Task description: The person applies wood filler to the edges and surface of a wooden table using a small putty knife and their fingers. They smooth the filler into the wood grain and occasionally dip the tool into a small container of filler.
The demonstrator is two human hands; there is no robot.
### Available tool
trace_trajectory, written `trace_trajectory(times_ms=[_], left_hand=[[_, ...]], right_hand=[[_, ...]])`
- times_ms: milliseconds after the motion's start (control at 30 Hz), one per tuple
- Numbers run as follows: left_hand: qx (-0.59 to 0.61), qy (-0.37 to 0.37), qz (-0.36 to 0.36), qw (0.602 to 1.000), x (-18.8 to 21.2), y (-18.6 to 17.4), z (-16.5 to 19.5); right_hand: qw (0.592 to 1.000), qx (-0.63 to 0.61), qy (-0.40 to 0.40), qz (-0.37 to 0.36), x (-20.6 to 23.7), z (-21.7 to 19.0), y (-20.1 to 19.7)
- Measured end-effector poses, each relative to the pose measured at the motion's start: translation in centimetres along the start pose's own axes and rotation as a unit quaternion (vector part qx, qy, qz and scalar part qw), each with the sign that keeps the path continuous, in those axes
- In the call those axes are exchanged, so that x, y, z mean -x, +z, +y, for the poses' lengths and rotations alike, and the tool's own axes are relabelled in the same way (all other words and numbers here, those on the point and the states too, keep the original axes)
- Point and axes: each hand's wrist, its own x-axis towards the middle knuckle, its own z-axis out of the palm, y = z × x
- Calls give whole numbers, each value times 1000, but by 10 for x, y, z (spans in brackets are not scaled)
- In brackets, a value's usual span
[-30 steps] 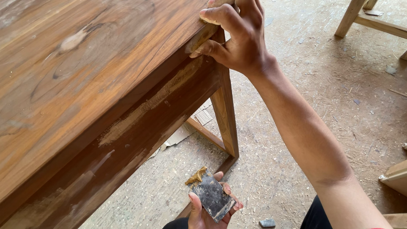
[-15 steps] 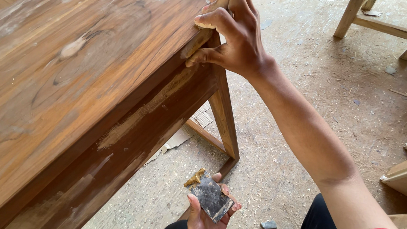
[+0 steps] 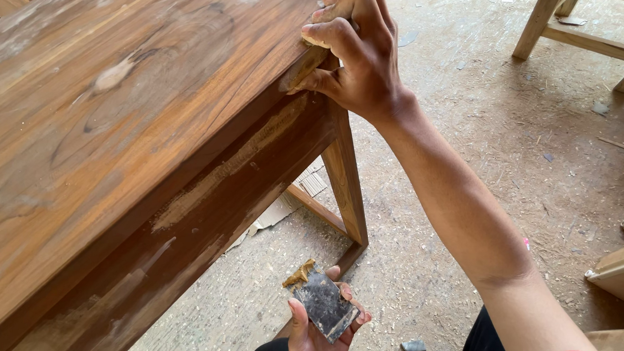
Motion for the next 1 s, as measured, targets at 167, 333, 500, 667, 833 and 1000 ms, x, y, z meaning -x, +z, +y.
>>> trace_trajectory(times_ms=[167,333,500,667,833,1000], left_hand=[[0,-5,16,1000,4,3,3],[-2,6,-6,1000,6,4,2],[15,13,-16,1000,6,0,-2],[28,10,-18,999,4,-1,-6],[29,26,-12,999,4,5,-12],[19,24,15,999,5,11,-15]], right_hand=[[1000,-9,3,-19,-8,-6,-8],[999,-13,-3,-50,-5,-9,-28],[982,-94,159,45,39,-8,-50],[877,-162,427,148,106,1,-81],[861,-163,471,101,147,19,-96],[819,-153,545,88,154,17,-90]])
